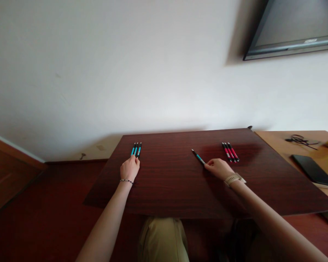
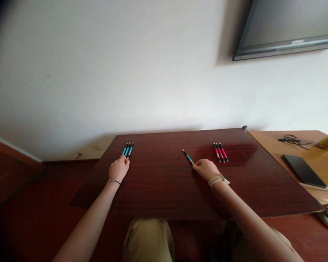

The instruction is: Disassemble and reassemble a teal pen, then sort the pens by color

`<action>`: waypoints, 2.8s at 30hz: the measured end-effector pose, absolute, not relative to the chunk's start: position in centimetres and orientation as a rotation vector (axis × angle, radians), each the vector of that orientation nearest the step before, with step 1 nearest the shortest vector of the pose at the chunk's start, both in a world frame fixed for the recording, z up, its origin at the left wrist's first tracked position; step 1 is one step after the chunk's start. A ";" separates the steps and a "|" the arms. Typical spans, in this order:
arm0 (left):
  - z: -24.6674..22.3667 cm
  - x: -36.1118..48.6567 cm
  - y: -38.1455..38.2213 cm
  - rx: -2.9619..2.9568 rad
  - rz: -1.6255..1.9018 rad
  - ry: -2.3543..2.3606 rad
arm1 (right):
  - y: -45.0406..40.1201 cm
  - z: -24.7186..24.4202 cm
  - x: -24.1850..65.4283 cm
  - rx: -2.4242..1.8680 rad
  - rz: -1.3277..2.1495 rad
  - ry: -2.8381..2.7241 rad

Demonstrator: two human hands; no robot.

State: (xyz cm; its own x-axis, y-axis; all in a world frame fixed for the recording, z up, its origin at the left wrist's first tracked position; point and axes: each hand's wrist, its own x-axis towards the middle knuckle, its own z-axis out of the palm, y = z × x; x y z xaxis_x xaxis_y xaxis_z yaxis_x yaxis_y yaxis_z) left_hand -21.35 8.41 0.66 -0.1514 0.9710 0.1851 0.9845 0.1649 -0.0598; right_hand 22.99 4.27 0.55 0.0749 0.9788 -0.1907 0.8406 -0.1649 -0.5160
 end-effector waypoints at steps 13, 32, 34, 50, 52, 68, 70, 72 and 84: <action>0.8 -21.1 7.9 -1.883 -0.162 -2.380 | 12.3 0.8 -1.5 -1.880 0.472 -2.085; 0.3 -21.3 7.9 -1.912 -0.335 -2.385 | 14.9 -1.0 -7.1 -1.337 0.559 -2.350; 0.4 -21.3 7.8 -1.941 -0.373 -2.362 | 14.8 -0.9 -7.2 -1.297 0.540 -2.378; -0.5 -21.9 8.1 -2.027 -0.473 -2.258 | 13.8 -1.6 -5.5 -1.309 0.444 -2.294; -0.4 -21.9 8.1 -2.029 -0.454 -2.252 | 14.0 -1.7 -5.4 -1.264 0.469 -2.305; 0.2 -21.6 8.0 -2.026 -0.392 -2.316 | 15.9 -2.4 -6.3 -1.146 0.501 -2.293; 0.1 -21.7 8.0 -2.028 -0.394 -2.312 | 15.9 -2.3 -6.6 -1.125 0.491 -2.305; 0.1 -21.7 8.0 -2.035 -0.401 -2.310 | 15.8 -2.3 -6.8 -1.110 0.485 -2.319; 0.3 -21.6 7.9 -2.028 -0.392 -2.355 | 16.1 -2.7 -6.8 -1.086 0.468 -2.334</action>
